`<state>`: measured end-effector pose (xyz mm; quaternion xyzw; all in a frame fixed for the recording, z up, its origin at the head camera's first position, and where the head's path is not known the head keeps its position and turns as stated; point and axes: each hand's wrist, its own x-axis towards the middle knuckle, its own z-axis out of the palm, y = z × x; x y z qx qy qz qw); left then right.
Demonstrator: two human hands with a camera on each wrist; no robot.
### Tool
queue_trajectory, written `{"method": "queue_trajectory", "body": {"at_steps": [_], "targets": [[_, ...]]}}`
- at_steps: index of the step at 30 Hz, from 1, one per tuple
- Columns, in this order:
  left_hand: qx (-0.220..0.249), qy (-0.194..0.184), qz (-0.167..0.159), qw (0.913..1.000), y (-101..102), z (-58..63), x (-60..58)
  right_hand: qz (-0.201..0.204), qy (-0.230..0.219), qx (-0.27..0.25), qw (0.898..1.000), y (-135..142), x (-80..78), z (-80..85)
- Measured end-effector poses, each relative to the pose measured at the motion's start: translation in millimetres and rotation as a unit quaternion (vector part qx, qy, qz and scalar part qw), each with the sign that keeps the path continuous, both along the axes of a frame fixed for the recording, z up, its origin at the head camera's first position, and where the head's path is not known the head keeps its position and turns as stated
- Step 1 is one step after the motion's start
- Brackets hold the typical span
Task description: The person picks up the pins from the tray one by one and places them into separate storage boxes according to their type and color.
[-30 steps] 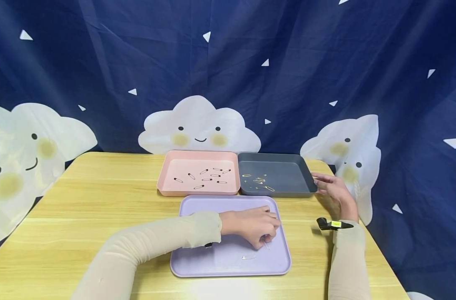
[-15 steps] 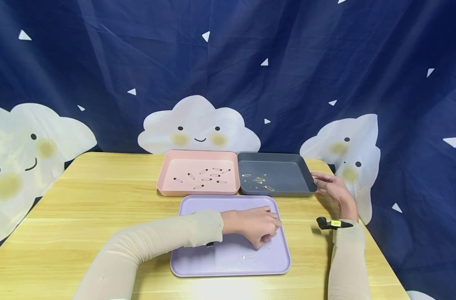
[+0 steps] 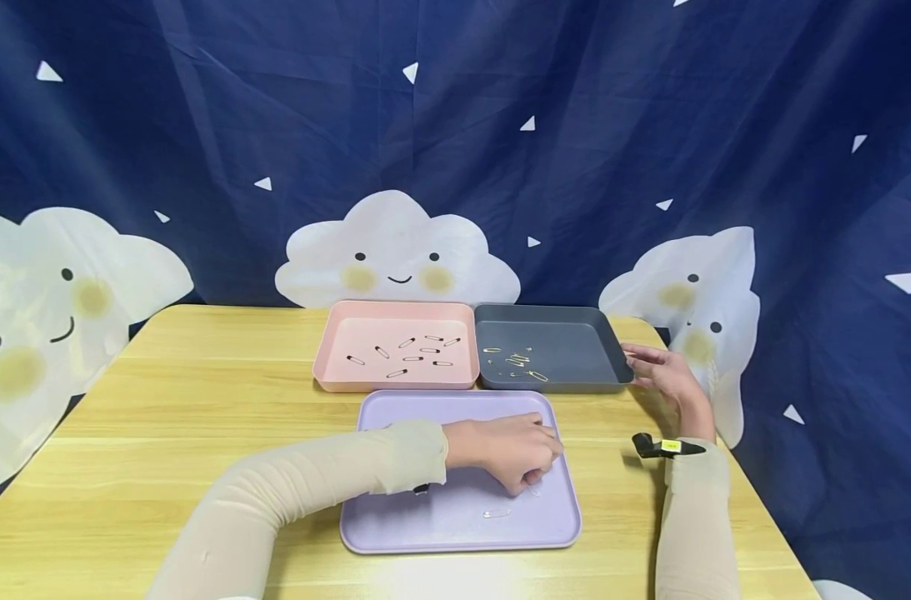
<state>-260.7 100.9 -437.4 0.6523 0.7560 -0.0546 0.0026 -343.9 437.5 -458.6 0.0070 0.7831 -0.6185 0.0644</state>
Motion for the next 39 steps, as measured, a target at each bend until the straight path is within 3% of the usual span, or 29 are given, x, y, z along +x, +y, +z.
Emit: {"method": "queue_trajectory", "body": {"at_steps": [12,26,39], "targets": [[-0.003,0.01,-0.004,0.9999,1,0.2,-0.3,0.003,-0.005,0.005,1.0,-2,1.3,1.4],[-0.021,0.018,0.013,0.9995,0,-0.6,-1.8,0.007,-0.003,0.035,0.999,-1,0.1,1.5],[-0.009,-0.006,0.054,0.9985,-11,11.5,-20.0,0.003,0.001,0.014,1.0,0,0.7,0.5]]}}
